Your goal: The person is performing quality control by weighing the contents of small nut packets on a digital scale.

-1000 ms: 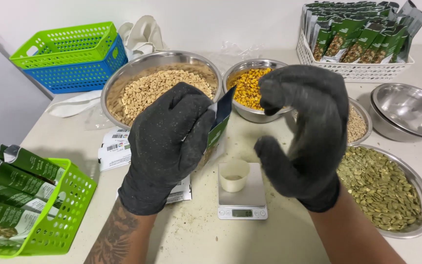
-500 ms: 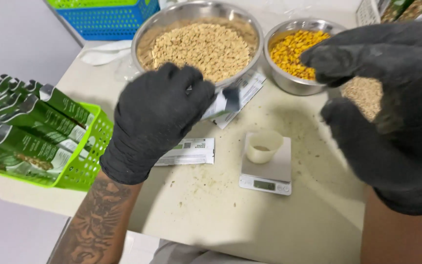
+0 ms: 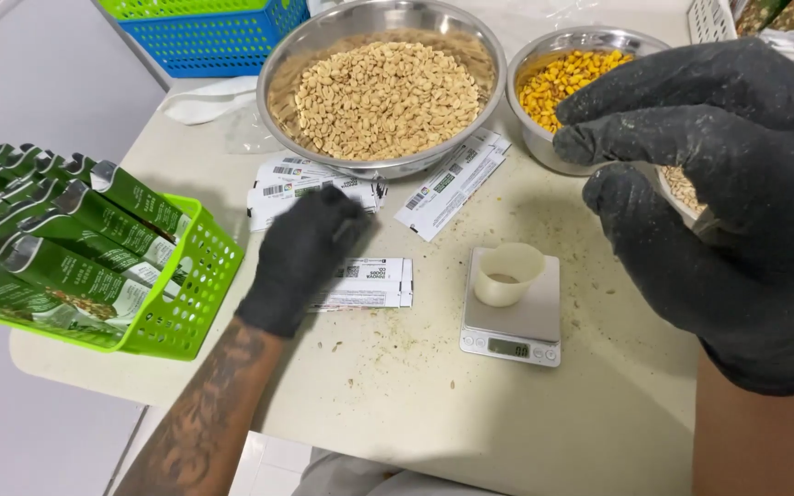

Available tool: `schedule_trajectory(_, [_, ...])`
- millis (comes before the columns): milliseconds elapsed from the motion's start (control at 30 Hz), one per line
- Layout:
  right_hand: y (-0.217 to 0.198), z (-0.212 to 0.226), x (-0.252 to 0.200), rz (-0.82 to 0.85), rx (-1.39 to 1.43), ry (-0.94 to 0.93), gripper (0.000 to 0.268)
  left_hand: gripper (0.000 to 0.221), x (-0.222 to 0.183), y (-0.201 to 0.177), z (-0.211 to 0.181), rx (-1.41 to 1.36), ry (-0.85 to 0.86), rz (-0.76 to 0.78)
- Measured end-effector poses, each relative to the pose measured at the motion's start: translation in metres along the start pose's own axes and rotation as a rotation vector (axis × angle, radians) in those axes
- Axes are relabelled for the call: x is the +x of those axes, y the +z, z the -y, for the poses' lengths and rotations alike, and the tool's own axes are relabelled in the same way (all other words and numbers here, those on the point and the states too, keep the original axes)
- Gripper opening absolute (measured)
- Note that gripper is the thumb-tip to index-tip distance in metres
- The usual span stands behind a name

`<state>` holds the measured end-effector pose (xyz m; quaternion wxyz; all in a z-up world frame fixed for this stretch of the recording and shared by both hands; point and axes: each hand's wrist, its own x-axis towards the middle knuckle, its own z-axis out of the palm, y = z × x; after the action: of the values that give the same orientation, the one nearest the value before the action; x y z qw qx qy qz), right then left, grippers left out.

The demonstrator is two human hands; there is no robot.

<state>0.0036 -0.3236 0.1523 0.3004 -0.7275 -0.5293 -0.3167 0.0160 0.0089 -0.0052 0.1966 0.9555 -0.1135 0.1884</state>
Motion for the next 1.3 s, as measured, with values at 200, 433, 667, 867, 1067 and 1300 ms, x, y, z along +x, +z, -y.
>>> schedule_trajectory(200, [0.004,0.003,0.003,-0.074,0.062,0.055,0.01,0.017,0.031,0.037,0.05,0.129,-0.111,-0.112])
schedule_trajectory(433, [0.006,0.011,0.011,-0.071,0.012,0.054,0.014,0.013,0.031,0.039,0.059,0.374,0.096,-0.186])
schedule_trajectory(667, [0.046,-0.006,0.008,-0.058,-0.058,0.015,0.015,0.018,0.01,-0.019,-0.029,0.403,0.201,-0.191])
schedule_trajectory(867, [0.072,-0.003,0.003,-0.002,-0.073,0.334,0.019,0.009,0.027,-0.06,-0.108,0.218,0.376,-0.437])
schedule_trajectory(1067, [0.04,-0.001,0.007,-0.202,0.094,0.266,0.017,0.013,0.06,-0.077,-0.16,-0.248,0.403,-0.468])
schedule_trajectory(1300, [0.038,-0.016,-0.01,-0.361,-0.148,0.36,0.021,0.011,0.071,-0.071,-0.179,-0.474,0.314,-0.539])
